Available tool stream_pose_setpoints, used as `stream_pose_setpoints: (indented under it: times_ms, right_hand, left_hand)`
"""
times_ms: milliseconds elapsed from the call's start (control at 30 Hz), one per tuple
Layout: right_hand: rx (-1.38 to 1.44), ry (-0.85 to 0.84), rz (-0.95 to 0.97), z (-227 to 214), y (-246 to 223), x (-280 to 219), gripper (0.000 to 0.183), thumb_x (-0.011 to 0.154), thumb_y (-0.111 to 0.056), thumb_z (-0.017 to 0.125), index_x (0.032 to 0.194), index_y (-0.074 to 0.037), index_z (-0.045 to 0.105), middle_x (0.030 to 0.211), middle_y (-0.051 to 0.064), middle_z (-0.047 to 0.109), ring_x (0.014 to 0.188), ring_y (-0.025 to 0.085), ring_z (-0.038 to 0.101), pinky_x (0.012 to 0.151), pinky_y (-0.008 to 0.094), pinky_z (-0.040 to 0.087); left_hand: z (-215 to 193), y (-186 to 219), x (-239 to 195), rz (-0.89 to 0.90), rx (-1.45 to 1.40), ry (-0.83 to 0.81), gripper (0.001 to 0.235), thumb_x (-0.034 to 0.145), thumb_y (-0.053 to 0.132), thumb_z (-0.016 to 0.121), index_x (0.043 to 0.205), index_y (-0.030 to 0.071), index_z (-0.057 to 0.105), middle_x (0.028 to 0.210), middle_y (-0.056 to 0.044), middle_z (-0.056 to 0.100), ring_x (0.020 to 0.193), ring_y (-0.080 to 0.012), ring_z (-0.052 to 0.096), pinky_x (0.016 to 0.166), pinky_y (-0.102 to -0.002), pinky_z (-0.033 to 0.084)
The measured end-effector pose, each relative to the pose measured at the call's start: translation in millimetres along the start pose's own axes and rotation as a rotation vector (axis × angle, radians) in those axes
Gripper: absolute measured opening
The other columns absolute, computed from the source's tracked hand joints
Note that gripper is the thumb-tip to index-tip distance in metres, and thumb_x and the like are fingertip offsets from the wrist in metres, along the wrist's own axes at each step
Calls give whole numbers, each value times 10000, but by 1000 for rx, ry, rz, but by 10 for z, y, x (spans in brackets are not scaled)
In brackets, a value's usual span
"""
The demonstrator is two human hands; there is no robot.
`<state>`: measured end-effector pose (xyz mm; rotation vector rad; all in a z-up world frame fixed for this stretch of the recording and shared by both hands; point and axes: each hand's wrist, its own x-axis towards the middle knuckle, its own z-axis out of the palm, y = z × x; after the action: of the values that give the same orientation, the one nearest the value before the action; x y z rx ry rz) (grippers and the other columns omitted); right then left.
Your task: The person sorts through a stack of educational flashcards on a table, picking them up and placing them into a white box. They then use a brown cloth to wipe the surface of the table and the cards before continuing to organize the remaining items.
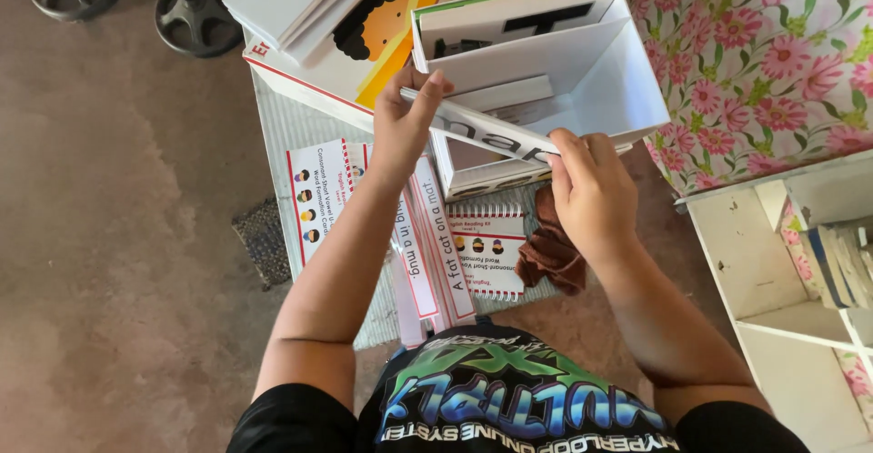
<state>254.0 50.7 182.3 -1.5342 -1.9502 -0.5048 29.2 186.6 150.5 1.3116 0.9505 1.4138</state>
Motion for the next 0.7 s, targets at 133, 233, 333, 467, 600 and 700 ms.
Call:
stream_pose_setpoints:
  times_ms: [133, 233, 333, 467, 600, 700]
  right_hand:
    - [-57, -75, -117, 160, 584, 177, 213, 995, -333, 714, 1198, -267, 706, 890, -34, 602, 813, 195, 705, 711, 316, 573]
    - [36, -84, -208, 277, 1043, 511, 203, 987, -217, 740, 1183, -261, 718, 847, 15, 617, 783, 256, 704, 717, 361, 579]
    - [65, -130, -306, 129, 1365, 1046, 97, 1048, -35, 796, 1110, -105, 771, 852, 28, 727, 632, 131, 581, 475, 259, 401]
    - [-29, -96, -454, 257, 1769, 1551, 111, 1091, -90, 831, 1163, -128, 755, 957, 2, 683, 727, 154, 586, 614, 279, 466]
    - [85, -152, -430, 548, 1980, 1794, 220, 968, 4, 812, 1149, -70, 711, 1062, 63, 686, 866, 276, 671, 716, 389, 524]
    - [-87, -316, -421, 941, 2165, 1800, 128, 1069, -135, 730, 1098, -150, 606, 994, -6, 703, 761, 176, 680, 590, 311, 542]
  left_hand:
    - [-43, 181, 59, -38, 61, -50, 277, 980, 387, 721, 853, 145, 676, 826, -20, 732, 753, -67, 573, 722, -226, 423]
    - [-101, 215, 289, 57, 193, -202, 239, 980, 385, 753, 922, 162, 689, 853, -13, 719, 803, -90, 563, 748, -234, 447]
    - [-60, 596, 581, 246, 244, -447, 351, 893, 245, 817, 1072, 6, 634, 982, -57, 637, 837, -155, 547, 787, -275, 459]
    - [100, 793, 1044, 482, 714, -479, 227, 807, -29, 753, 1011, 59, 705, 849, -31, 720, 671, -192, 600, 629, -324, 478]
    - [440, 526, 1425, 404, 1298, -478, 190, 895, 98, 600, 1073, 152, 639, 944, -102, 745, 767, -412, 692, 645, -536, 535]
    - [585, 351, 1454, 365, 1353, -544, 268, 832, -21, 608, 1036, 150, 579, 907, -78, 722, 769, -378, 699, 664, -504, 543]
